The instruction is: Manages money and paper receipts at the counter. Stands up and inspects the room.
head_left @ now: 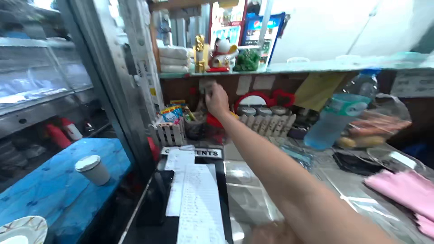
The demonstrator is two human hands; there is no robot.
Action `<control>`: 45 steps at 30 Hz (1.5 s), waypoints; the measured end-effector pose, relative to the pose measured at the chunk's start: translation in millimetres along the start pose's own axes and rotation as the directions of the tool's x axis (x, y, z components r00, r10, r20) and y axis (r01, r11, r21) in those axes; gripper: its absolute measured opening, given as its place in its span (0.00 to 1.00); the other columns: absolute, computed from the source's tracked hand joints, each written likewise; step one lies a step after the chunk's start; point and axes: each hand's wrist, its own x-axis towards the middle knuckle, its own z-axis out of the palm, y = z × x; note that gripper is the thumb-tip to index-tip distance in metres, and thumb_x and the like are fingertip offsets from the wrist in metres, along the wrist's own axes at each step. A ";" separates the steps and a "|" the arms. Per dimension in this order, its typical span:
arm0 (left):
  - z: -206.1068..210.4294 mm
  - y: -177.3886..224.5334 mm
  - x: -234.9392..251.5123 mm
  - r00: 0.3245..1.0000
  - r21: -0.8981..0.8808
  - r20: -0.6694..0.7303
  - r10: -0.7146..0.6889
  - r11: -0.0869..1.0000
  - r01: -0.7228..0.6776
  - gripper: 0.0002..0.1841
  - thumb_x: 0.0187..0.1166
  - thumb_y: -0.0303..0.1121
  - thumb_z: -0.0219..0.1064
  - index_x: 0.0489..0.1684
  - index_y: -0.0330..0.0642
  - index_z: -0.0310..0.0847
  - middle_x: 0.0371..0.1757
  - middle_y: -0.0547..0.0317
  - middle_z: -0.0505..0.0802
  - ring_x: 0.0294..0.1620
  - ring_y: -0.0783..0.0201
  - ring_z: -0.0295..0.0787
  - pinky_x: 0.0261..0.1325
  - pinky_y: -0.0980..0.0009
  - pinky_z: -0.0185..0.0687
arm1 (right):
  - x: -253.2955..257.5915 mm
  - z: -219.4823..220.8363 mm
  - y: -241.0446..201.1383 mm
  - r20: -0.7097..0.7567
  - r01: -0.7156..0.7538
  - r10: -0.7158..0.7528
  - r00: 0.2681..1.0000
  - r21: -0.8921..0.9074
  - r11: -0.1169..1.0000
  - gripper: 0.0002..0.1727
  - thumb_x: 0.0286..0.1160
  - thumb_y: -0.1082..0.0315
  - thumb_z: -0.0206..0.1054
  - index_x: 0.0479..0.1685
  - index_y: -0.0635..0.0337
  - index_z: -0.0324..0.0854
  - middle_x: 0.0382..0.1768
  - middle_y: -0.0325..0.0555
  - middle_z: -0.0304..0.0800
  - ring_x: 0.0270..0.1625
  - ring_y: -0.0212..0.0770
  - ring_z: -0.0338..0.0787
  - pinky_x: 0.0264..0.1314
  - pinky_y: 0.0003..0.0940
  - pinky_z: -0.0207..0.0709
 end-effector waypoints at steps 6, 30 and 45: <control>-6.3 -5.0 8.0 0.938 -0.209 -0.195 -0.287 0.946 0.246 0.18 0.90 0.34 0.57 0.74 0.39 0.76 0.28 0.54 0.92 0.21 0.61 0.89 0.27 0.62 0.89 | -40.8 -119.9 -19.4 0.040 0.079 -0.097 0.994 0.320 0.944 0.28 0.81 0.78 0.56 0.82 0.52 0.71 0.59 0.58 0.85 0.44 0.47 0.95 0.42 0.45 0.93; -34.5 -15.8 -10.7 0.972 0.260 0.202 0.124 0.950 -0.175 0.10 0.83 0.38 0.65 0.39 0.48 0.94 0.39 0.62 0.97 0.40 0.65 0.96 0.43 0.65 0.93 | -466.0 -386.9 183.0 0.019 -0.270 0.317 0.948 -0.481 0.834 0.25 0.59 0.82 0.68 0.62 0.66 0.88 0.62 0.77 0.81 0.64 0.80 0.80 0.64 0.78 0.71; -75.1 -22.9 20.7 0.805 0.036 0.561 -0.194 0.977 0.210 0.11 0.82 0.42 0.69 0.46 0.48 0.94 0.42 0.65 0.97 0.41 0.71 0.94 0.49 0.66 0.91 | -436.7 -418.3 168.0 0.190 -0.221 0.274 0.943 -0.260 0.940 0.30 0.71 0.80 0.51 0.73 0.55 0.84 0.55 0.62 0.85 0.41 0.55 0.88 0.39 0.55 0.83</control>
